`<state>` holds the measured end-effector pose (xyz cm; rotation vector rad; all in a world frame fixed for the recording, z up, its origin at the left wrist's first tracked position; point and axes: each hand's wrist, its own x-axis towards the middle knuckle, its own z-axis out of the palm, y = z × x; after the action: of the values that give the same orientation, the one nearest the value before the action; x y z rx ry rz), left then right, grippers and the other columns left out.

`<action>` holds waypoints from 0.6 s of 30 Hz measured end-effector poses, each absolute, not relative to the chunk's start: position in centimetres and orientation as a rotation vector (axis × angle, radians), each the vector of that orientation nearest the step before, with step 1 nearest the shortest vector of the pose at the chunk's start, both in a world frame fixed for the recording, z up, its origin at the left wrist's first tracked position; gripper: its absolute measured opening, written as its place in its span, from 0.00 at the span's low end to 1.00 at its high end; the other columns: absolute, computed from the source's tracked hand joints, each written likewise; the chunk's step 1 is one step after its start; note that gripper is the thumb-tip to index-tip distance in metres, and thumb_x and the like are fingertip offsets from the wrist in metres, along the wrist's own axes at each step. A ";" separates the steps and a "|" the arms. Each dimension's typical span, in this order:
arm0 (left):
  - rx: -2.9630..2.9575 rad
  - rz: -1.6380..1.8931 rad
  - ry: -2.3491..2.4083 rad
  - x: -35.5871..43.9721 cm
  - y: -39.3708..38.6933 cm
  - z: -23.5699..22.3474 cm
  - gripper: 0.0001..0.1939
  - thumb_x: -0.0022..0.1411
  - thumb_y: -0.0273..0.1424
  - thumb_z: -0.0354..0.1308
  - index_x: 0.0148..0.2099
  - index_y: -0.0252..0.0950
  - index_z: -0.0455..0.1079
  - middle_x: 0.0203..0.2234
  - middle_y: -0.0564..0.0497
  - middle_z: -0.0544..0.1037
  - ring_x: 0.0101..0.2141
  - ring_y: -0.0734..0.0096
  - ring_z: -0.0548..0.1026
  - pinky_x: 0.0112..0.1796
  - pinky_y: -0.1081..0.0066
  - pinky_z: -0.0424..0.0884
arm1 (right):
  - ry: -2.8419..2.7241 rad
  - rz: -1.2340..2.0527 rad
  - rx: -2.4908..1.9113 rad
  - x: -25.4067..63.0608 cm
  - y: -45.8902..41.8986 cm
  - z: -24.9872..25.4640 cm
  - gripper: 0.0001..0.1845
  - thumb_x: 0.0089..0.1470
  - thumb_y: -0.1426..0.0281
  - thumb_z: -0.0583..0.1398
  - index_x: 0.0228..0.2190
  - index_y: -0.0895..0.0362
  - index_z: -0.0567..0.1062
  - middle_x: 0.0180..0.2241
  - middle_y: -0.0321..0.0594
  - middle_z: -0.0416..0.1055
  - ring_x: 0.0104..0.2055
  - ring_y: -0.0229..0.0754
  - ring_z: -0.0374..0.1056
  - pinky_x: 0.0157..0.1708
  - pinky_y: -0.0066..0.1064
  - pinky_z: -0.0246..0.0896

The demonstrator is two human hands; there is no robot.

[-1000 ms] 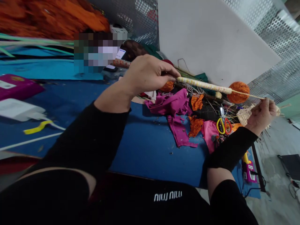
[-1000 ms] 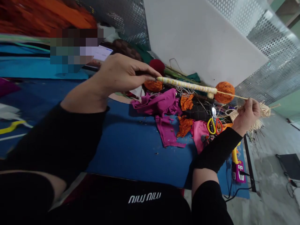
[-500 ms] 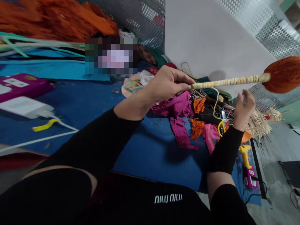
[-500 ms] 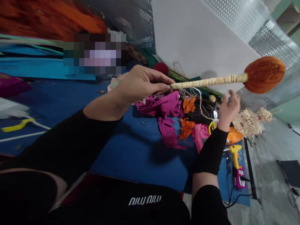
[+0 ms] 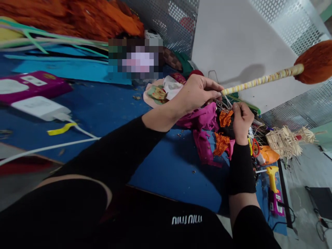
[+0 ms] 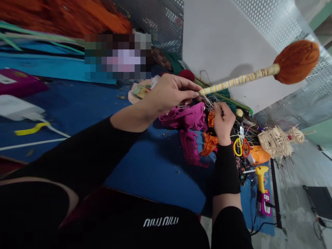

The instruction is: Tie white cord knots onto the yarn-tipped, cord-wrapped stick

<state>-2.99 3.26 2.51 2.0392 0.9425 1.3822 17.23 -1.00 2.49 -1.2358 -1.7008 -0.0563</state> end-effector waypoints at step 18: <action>1.512 1.254 0.934 -1.9 1.2 4.6 0.08 0.66 0.20 0.63 0.43 0.34 0.82 0.31 0.49 0.84 0.27 0.73 0.79 0.32 0.74 0.73 | -1.657 0.493 -1.084 15.0 -0.2 0.6 0.19 0.64 0.51 0.62 0.32 0.53 0.73 0.27 0.32 0.70 0.32 0.36 0.66 0.38 0.31 0.68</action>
<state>-1.95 1.21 4.55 1.5120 0.9339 1.2544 15.02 -0.22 0.60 -1.0836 -1.6567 0.4935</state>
